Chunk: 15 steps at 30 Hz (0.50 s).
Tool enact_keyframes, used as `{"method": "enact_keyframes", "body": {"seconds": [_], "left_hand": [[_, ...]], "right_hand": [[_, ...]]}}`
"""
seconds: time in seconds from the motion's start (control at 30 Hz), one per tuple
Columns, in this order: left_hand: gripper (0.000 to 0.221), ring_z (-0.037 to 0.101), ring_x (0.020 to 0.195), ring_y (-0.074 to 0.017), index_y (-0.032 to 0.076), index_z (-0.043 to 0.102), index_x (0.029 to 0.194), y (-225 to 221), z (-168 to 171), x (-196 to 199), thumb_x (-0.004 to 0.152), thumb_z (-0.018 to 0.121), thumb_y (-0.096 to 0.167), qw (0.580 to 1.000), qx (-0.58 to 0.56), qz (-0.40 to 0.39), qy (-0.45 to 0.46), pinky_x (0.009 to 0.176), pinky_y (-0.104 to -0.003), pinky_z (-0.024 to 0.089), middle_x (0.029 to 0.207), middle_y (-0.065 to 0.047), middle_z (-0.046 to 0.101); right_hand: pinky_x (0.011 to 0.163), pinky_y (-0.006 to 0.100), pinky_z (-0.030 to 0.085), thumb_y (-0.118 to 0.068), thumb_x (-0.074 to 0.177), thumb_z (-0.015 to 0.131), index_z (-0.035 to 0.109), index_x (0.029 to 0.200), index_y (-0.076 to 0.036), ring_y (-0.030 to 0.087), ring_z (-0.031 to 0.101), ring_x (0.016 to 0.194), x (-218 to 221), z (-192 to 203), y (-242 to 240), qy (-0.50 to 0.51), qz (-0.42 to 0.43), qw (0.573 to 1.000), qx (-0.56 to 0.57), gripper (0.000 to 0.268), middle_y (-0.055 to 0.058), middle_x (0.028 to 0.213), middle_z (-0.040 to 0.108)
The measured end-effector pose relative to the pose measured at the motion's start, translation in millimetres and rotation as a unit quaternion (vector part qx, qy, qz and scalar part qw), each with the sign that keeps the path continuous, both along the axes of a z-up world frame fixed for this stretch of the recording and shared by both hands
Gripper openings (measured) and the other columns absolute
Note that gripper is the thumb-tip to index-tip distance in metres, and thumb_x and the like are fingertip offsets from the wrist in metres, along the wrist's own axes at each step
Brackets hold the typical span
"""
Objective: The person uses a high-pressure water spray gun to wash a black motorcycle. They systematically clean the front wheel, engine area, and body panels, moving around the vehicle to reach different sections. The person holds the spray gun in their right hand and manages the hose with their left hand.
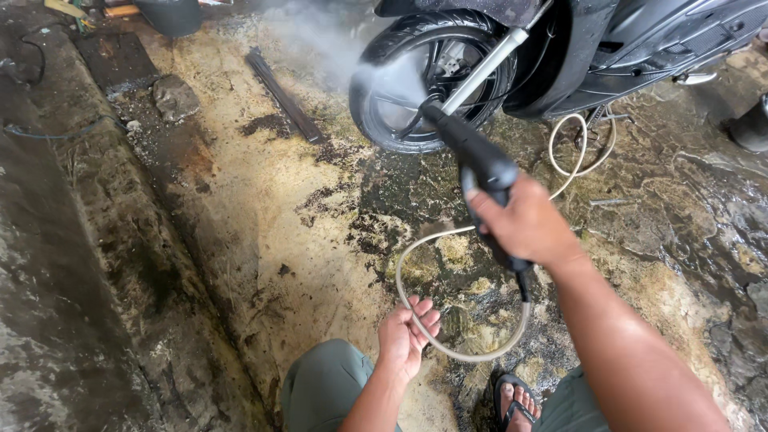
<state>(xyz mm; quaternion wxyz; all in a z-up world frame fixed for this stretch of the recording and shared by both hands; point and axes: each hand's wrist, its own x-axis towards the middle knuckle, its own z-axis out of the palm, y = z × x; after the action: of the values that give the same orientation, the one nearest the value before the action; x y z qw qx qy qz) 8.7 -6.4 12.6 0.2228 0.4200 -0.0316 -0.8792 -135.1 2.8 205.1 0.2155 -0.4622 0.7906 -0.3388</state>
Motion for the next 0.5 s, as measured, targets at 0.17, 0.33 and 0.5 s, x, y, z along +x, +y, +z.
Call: {"method": "enact_keyframes", "body": {"seconds": [0.17,0.33,0.5], "left_hand": [[0.026,0.061,0.067,-0.0288,-0.002,0.049,0.103,3,-25,-4,0.084,0.033,0.001,0.997,0.021,-0.004,-0.077,0.05,-0.033,0.048,0.091,-0.018,0.064],[0.027,0.061,0.061,-0.0259,-0.001,0.052,0.106,0,-19,-4,0.087,0.033,-0.001,0.994,0.017,-0.031,-0.107,0.052,-0.036,0.05,0.089,-0.017,0.066],[0.023,0.059,0.057,-0.0238,0.002,0.052,0.105,-7,-10,-7,0.09,0.034,0.002,0.993,0.012,-0.047,-0.105,0.051,-0.035,0.05,0.09,-0.015,0.065]], "right_hand": [[0.047,0.024,0.057,-0.023,0.088,0.046,0.046,0.109,-0.005,0.013,0.058,0.048,18,-26,-15,0.038,0.004,0.991,0.127,0.028,0.009,0.072,0.058],[0.059,0.027,0.056,-0.025,0.087,0.049,0.048,0.105,-0.007,0.016,0.057,0.056,19,-38,-11,0.016,-0.043,0.985,0.164,0.025,0.008,0.075,0.057],[0.044,0.026,0.055,-0.019,0.089,0.049,0.044,0.102,-0.001,0.016,0.056,0.048,16,-24,-1,0.016,-0.119,0.985,0.126,0.022,0.009,0.069,0.057]]}}
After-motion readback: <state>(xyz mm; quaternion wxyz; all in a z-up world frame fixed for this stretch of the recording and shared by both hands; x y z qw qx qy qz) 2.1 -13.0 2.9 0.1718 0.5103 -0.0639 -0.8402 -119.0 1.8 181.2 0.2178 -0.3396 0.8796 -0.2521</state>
